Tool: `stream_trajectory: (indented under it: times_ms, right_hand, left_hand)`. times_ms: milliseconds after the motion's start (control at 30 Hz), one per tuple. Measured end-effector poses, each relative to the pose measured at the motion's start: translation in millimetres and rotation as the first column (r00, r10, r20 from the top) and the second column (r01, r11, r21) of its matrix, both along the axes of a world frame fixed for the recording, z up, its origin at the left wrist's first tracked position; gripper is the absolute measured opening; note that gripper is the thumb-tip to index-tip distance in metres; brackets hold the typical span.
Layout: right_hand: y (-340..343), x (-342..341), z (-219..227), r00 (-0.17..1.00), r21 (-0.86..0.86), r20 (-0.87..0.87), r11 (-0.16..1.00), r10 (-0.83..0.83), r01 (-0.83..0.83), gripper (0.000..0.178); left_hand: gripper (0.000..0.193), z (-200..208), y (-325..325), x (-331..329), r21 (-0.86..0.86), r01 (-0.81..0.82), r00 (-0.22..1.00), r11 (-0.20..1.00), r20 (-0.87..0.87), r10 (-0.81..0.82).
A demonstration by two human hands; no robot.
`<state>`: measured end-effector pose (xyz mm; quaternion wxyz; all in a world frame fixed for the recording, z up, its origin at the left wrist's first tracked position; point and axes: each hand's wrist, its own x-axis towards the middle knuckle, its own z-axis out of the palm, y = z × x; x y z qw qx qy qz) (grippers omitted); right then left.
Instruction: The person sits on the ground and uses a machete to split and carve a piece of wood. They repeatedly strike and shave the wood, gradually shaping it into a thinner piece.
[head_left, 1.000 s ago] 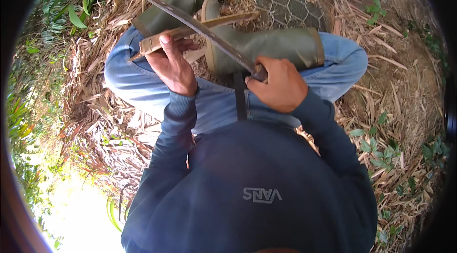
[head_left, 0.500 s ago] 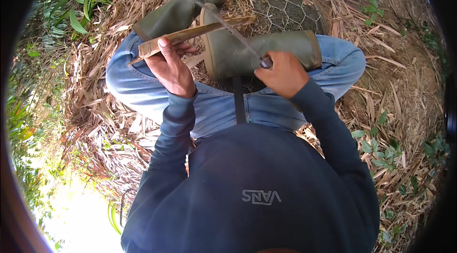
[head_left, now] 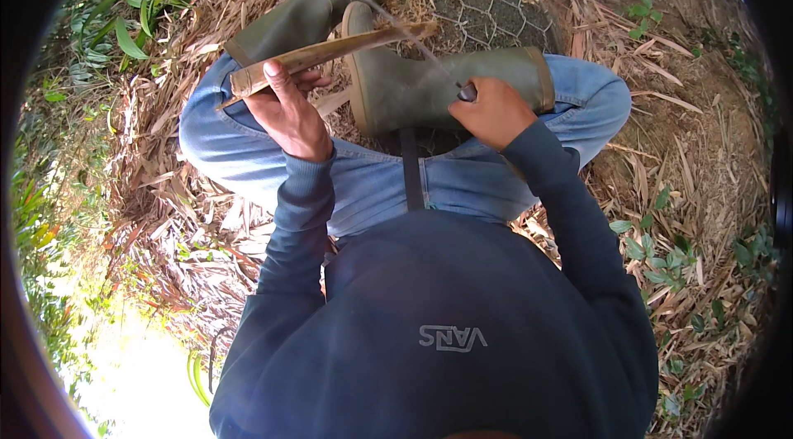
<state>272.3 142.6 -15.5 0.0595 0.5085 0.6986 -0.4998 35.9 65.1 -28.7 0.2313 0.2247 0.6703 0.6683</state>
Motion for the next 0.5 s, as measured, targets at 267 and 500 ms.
stream_trajectory:
  times_ms: [267,500]
  right_hand:
    - [-0.7,4.8,-14.0,1.000,0.061,-0.002,0.998,0.024,-0.024,0.034]
    - [-0.6,16.0,-1.8,1.000,-0.149,-0.005,0.989,0.006,-0.007,0.036]
  left_hand:
    - [0.045,-3.0,-2.0,-0.8,-0.027,-0.018,1.000,0.999,-0.021,0.018]
    - [0.044,-2.5,4.0,-1.7,-0.017,-0.012,1.000,1.000,-0.014,0.012]
